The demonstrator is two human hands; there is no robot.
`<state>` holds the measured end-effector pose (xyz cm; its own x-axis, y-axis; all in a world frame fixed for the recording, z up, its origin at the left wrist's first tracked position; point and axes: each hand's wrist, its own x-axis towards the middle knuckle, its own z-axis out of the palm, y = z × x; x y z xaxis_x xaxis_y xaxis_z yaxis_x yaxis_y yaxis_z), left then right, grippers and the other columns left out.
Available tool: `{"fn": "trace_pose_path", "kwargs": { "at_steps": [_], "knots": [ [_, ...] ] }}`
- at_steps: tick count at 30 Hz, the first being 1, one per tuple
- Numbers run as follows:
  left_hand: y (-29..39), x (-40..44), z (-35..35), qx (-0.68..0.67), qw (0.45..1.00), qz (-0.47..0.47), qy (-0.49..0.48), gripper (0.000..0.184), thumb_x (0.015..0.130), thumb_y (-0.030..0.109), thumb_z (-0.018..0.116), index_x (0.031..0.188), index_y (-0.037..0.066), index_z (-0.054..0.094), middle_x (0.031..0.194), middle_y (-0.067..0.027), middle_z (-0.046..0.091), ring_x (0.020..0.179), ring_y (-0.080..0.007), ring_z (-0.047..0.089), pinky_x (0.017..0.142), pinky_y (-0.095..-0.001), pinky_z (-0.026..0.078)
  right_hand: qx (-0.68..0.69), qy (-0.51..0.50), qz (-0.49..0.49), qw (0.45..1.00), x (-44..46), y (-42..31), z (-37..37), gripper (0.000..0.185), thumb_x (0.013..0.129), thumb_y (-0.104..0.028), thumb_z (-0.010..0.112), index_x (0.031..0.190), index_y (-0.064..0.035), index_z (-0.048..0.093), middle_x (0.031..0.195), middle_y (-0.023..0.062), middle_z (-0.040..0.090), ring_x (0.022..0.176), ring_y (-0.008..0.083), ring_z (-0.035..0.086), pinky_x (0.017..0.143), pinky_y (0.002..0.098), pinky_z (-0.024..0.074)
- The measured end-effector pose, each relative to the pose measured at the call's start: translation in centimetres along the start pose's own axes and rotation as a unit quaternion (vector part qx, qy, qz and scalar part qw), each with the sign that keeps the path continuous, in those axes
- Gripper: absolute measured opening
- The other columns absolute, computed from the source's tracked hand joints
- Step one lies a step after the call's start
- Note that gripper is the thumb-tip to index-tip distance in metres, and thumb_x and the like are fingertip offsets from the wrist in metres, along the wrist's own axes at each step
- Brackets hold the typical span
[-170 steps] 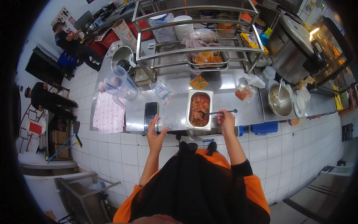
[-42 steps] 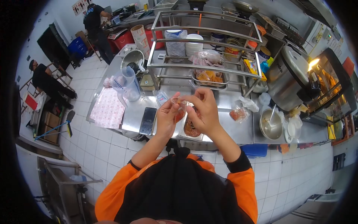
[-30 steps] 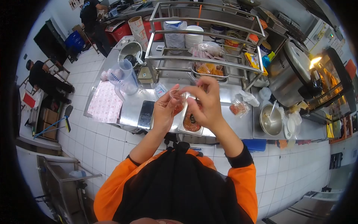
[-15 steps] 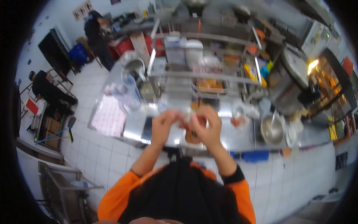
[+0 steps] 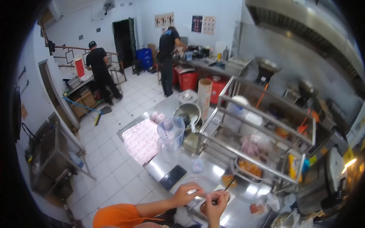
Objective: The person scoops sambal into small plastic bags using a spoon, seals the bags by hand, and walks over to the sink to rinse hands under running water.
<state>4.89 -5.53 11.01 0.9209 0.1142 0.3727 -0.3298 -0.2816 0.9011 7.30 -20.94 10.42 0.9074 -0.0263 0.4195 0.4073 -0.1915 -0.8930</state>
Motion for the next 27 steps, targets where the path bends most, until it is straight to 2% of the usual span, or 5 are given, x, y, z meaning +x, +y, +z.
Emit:
{"fn": "trace_pose_path", "kwargs": {
  "at_steps": [2,6,13,23,27],
  "knots": [
    [-0.3,-0.3,0.1,0.015,1.0,0.006,0.008,0.008,0.083,0.004,0.068,0.089,0.0,0.068,0.088,-0.0099,0.067,0.084,-0.0221,0.062,0.076,-0.0318,0.048,-0.003,-0.01,-0.004,1.0,-0.4,2.5,0.2,0.013,0.07,-0.004,0.071,0.074,-0.0041,0.059,0.089,0.0079,0.049,0.084,0.021,0.05,0.073,0.0305,0.0408],
    [-0.8,-0.2,-0.7,0.019,1.0,0.009,0.007,0.008,0.081,0.003,0.068,0.089,0.001,0.068,0.086,-0.0088,0.066,0.083,-0.0224,0.058,0.076,-0.0321,0.045,0.024,-0.009,0.092,0.995,-1.4,2.3,1.5,0.015,0.068,-0.004,0.072,0.075,-0.0042,0.059,0.087,0.0083,0.049,0.083,0.0218,0.049,0.079,0.0339,0.0406],
    [1.1,0.3,-1.9,0.049,0.997,0.063,0.008,0.007,0.079,0.005,0.07,0.086,0.003,0.07,0.079,-0.0071,0.063,0.079,-0.0221,0.056,0.072,-0.033,0.042,-0.018,-0.038,-0.016,0.999,0.2,-0.3,1.3,0.014,0.066,-0.007,0.074,0.077,-0.0055,0.065,0.105,0.0081,0.039,0.092,0.0207,0.045,0.085,0.0317,0.038],
    [4.2,0.8,-3.0,0.08,0.986,0.142,0.039,0.01,0.082,0.017,0.069,0.089,0.01,0.071,0.08,-0.0011,0.066,0.079,-0.0196,0.055,0.079,-0.0336,0.038,0.007,-0.065,-0.051,0.997,1.9,-4.5,0.3,0.012,0.066,-0.008,0.073,0.073,-0.0071,0.064,0.109,0.0092,0.037,0.102,0.0233,0.04,0.094,0.0355,0.033],
    [4.5,1.0,-4.0,0.103,0.986,0.132,0.003,0.007,0.08,0.011,0.071,0.087,0.009,0.072,0.084,-0.0037,0.067,0.086,-0.0216,0.055,0.086,-0.0364,0.04,-0.012,-0.043,-0.071,0.996,1.9,-4.2,0.0,0.011,0.065,-0.006,0.072,0.073,-0.0065,0.063,0.108,0.0096,0.037,0.1,0.0242,0.041,0.094,0.0346,0.0334]
  ]
}}
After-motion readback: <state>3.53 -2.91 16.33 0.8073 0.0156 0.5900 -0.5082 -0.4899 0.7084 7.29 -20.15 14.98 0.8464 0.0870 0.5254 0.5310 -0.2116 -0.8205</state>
